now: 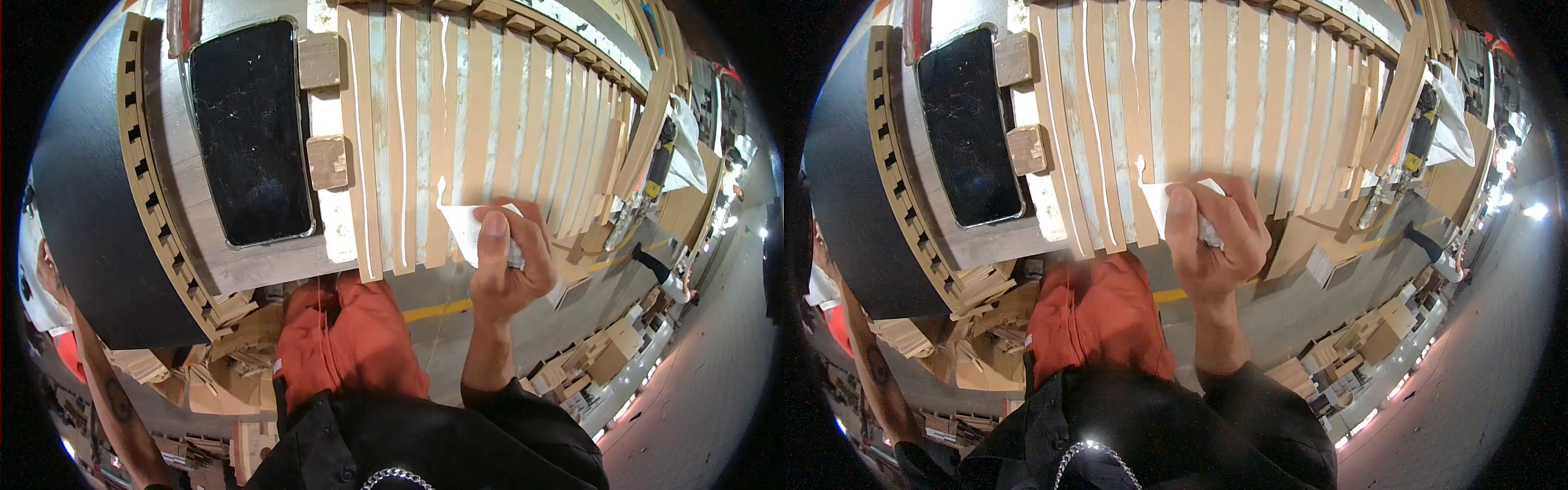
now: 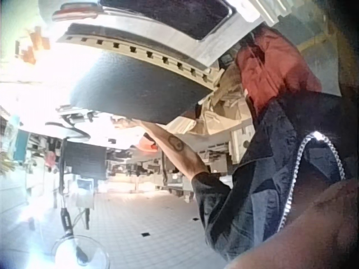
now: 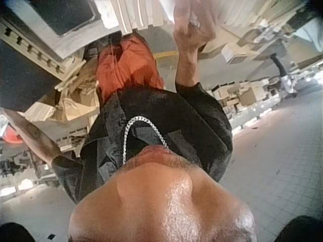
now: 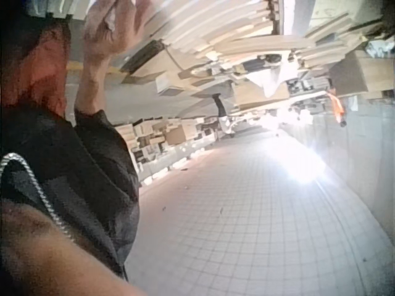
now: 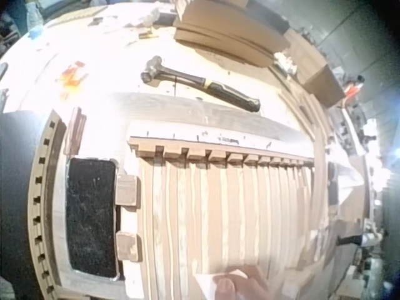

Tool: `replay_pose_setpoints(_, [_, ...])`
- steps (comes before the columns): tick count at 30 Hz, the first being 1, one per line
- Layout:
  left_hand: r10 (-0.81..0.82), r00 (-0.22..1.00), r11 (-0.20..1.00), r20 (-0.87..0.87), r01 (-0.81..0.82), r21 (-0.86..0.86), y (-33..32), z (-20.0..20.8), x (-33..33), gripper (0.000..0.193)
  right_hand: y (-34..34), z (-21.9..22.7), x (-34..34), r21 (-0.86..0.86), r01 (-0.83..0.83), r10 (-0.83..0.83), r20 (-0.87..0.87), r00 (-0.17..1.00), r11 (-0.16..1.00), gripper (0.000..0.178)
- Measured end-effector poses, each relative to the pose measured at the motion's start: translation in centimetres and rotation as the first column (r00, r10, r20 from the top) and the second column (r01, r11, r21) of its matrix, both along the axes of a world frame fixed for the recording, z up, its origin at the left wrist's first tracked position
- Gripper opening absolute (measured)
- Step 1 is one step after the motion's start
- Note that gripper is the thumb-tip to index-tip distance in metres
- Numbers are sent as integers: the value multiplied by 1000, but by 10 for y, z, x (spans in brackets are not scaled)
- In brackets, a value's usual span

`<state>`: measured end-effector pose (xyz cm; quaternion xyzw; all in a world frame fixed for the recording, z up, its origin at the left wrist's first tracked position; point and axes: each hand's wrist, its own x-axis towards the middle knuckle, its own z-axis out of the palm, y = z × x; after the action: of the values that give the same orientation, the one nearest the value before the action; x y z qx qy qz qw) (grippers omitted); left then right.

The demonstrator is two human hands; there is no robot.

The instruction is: The person aligns wooden slats on a jig, applies glue onto them from a packet, places a panel on top, and fastens the panel to the slats using a nail gun.

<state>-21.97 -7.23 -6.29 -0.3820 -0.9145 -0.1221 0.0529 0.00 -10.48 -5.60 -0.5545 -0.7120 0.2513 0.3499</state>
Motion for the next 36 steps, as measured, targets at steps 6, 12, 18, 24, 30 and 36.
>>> replay_pose_setpoints(6, [11,1000,999,23,-11,31,-256,-53,-315,53,-15,12,-2,9,-31,31,-2,1000,999,5])
replay_pose_setpoints(12, [9,998,999,65,-12,50,-308,-82,-400,52,-28,11,6,-68,-64,64,-2,998,996,5])
replay_pose_setpoints(18, [2,994,997,112,-10,73,-350,-90,-448,51,-40,12,12,-79,-76,80,41,996,994,6])
replay_pose_setpoints(24, [-7,987,994,160,-11,109,-348,-99,-451,50,-47,11,17,-84,-77,80,29,996,993,5])
replay_pose_setpoints(30, [-27,983,985,183,-5,173,-336,-71,-447,49,-45,26,19,-23,-99,100,72,992,995,5])
replay_pose_setpoints(36, [211,916,849,342,-345,400,-223,46,-189,40,-19,51,38,-595,80,-476,-547,688,800,31])
